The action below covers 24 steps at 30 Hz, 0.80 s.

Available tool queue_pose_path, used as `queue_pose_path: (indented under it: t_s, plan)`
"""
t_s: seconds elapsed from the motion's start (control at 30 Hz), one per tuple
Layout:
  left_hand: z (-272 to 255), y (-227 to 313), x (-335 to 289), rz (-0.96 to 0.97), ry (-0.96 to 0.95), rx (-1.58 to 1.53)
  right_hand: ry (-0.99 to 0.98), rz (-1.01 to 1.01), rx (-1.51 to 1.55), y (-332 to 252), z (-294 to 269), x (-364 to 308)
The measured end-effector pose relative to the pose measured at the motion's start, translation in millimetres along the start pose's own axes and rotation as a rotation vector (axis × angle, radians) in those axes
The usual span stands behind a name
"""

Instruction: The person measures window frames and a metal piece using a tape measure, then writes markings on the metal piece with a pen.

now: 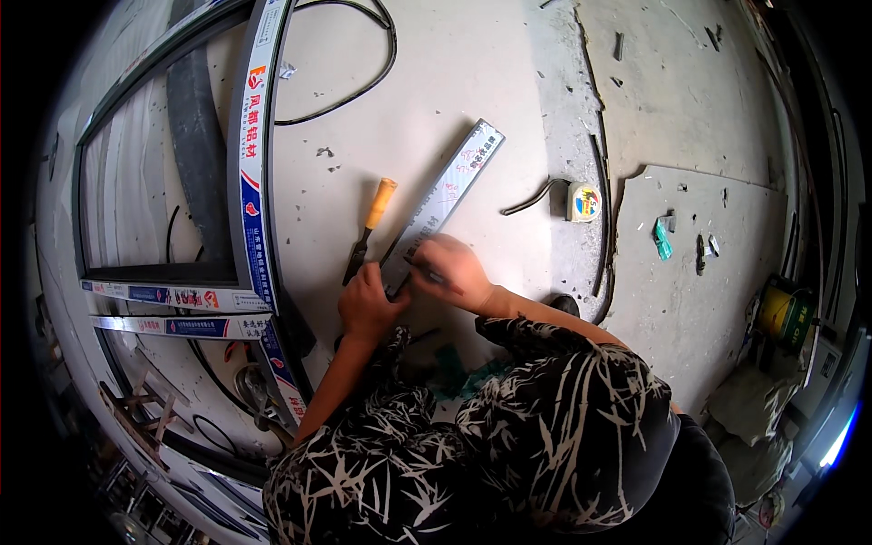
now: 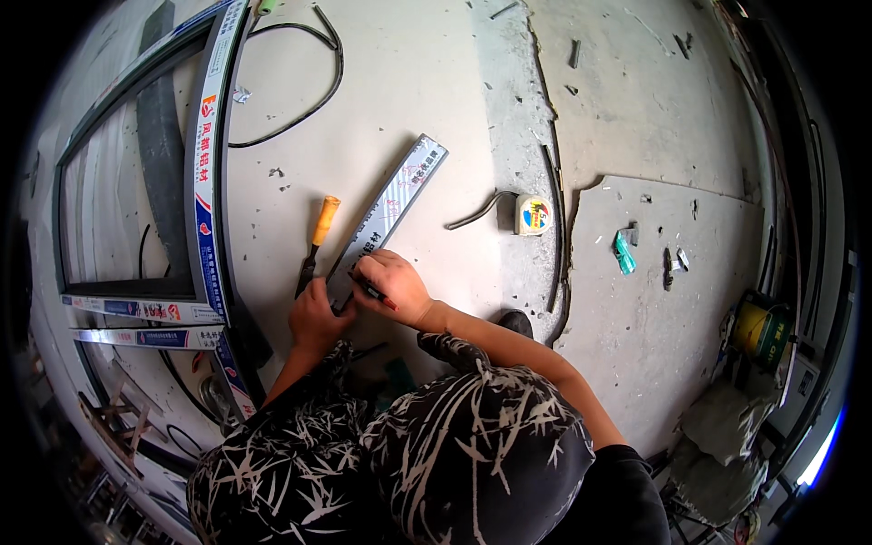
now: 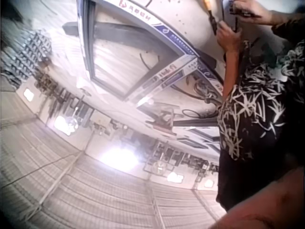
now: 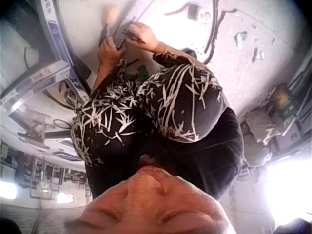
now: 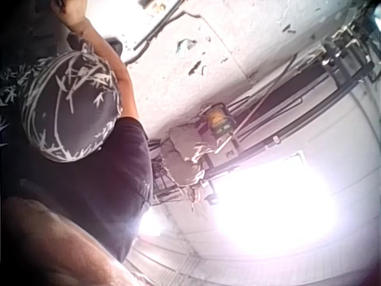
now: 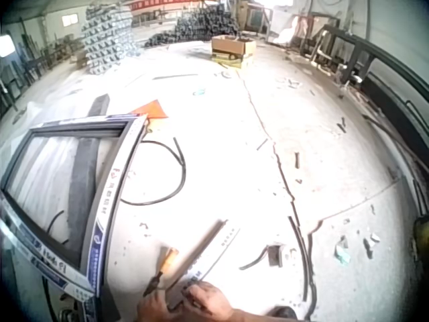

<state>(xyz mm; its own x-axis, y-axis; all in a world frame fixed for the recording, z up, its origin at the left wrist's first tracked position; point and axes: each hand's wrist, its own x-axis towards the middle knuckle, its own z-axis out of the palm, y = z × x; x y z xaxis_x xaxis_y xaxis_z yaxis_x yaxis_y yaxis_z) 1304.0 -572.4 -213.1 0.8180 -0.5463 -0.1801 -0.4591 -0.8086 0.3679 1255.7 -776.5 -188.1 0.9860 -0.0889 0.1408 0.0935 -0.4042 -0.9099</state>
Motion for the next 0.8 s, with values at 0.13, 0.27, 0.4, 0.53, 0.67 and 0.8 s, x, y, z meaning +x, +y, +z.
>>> queue_pose_path:
  t_s: [0.13, 0.27, 0.4, 0.53, 0.67, 0.8]
  plan:
    - [3.5, -2.6, 0.2, -0.006, 0.002, -0.004, 0.0, 0.003, 0.019, 1.5, -0.2, -0.4]
    - [10.6, -11.2, -0.2, -0.003, -0.018, 0.013, -0.005, 0.005, 0.02, 1.9, -0.6, -0.3]
    - [3.2, -8.7, 0.2, 0.007, -0.009, 0.005, -0.005, 0.021, 0.033, -0.4, -0.5, -0.4]
    - [-16.0, -7.3, 5.2, 0.048, -0.043, 0.043, 0.012, 0.032, 0.054, -2.6, -1.4, -2.8]
    - [-29.9, -3.5, 9.7, 0.067, -0.026, 0.07, 0.013, 0.015, 0.053, 3.6, 0.2, -7.0]
    - [-23.8, -8.2, 5.5, 0.036, 0.002, 0.073, 0.014, 0.019, 0.044, 2.1, 4.9, -4.6]
